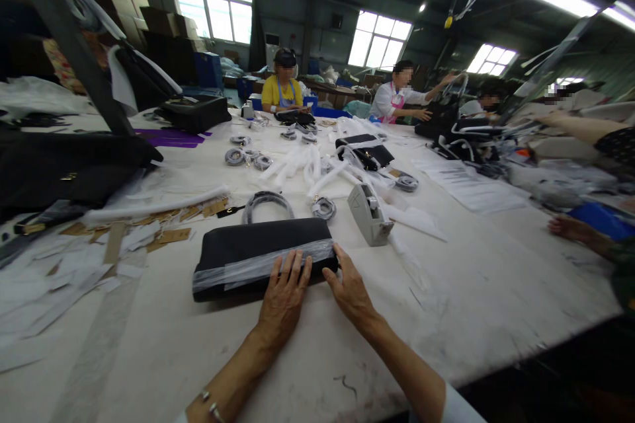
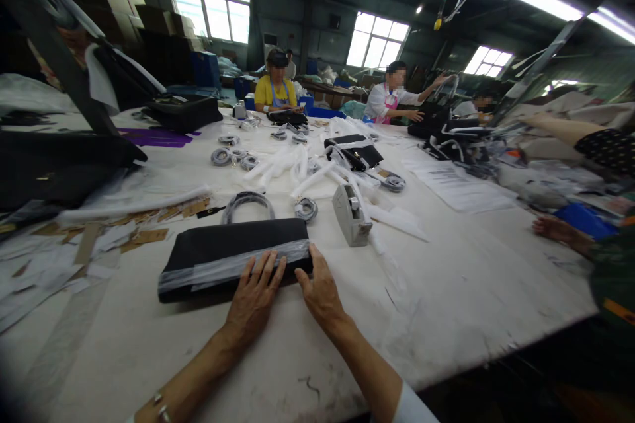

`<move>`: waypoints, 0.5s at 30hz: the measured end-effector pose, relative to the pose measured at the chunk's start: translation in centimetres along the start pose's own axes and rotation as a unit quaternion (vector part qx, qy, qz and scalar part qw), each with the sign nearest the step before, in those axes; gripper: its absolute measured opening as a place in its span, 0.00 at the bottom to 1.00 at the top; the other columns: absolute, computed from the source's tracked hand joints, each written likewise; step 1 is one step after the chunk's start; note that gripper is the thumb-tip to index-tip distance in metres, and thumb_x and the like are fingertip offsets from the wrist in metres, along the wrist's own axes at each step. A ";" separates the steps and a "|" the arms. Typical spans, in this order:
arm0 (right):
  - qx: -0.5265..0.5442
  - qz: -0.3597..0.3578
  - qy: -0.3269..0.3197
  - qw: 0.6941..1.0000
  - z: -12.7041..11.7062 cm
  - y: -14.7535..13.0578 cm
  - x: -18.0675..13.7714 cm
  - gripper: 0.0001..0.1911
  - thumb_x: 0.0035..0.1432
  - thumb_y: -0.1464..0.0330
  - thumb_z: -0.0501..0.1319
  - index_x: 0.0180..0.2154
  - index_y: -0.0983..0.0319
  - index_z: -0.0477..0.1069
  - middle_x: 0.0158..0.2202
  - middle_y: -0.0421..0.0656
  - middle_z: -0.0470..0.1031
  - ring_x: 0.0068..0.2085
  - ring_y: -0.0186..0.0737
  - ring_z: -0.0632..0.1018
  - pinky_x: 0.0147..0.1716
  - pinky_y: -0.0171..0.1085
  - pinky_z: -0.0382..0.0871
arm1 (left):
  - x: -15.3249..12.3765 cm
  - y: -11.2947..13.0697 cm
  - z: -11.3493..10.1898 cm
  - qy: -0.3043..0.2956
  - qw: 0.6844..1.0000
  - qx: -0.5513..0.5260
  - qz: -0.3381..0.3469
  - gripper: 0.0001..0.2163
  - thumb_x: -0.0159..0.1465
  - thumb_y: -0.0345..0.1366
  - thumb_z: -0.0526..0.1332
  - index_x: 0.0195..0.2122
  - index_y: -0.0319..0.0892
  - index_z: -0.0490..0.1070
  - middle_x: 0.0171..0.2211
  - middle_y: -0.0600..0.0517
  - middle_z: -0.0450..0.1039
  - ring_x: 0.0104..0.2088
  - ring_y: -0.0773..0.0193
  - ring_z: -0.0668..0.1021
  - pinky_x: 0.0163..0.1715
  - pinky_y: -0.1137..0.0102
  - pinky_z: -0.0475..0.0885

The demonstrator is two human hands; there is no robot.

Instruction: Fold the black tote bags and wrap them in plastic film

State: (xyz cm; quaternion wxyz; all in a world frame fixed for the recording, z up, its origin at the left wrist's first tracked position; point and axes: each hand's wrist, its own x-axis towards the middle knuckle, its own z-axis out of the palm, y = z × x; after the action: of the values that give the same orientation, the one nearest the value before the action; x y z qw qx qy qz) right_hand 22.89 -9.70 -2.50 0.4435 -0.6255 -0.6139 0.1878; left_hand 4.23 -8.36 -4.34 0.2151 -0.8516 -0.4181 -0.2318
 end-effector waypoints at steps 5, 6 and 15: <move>0.012 0.101 -0.058 0.993 -0.7 1.1 2.7 0.28 0.63 0.55 0.52 0.59 0.63 0.62 0.51 0.51 0.75 0.53 0.49 0.75 0.54 0.48 0.66 | -0.1 0.0 0.1 0.008 1.000 0.001 -0.001 0.22 0.66 0.31 0.50 0.62 0.41 0.61 0.62 0.42 0.61 0.64 0.52 0.61 0.62 0.54 0.56; 0.014 0.102 -0.068 0.992 -0.6 1.2 2.9 0.27 0.63 0.55 0.52 0.58 0.62 0.64 0.51 0.50 0.75 0.52 0.48 0.75 0.54 0.48 0.67 | -0.1 0.0 0.1 0.010 1.000 0.002 -0.001 0.23 0.66 0.31 0.50 0.62 0.40 0.61 0.62 0.42 0.61 0.63 0.52 0.61 0.62 0.54 0.56; -0.017 0.013 -0.080 0.997 -5.2 2.6 0.7 0.18 0.48 0.57 0.67 0.41 0.57 0.79 0.45 0.44 0.80 0.48 0.50 0.77 0.52 0.44 0.67 | -0.2 0.0 0.2 0.004 1.000 0.004 -0.003 0.23 0.65 0.30 0.51 0.63 0.40 0.61 0.63 0.42 0.60 0.64 0.52 0.60 0.62 0.54 0.56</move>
State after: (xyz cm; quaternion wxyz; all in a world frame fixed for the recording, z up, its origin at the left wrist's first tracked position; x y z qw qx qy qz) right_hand 28.59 -10.37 -1.51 0.3800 -0.6239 -0.6423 0.2321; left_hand 4.19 -8.39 -4.61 0.2195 -0.8488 -0.4204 -0.2339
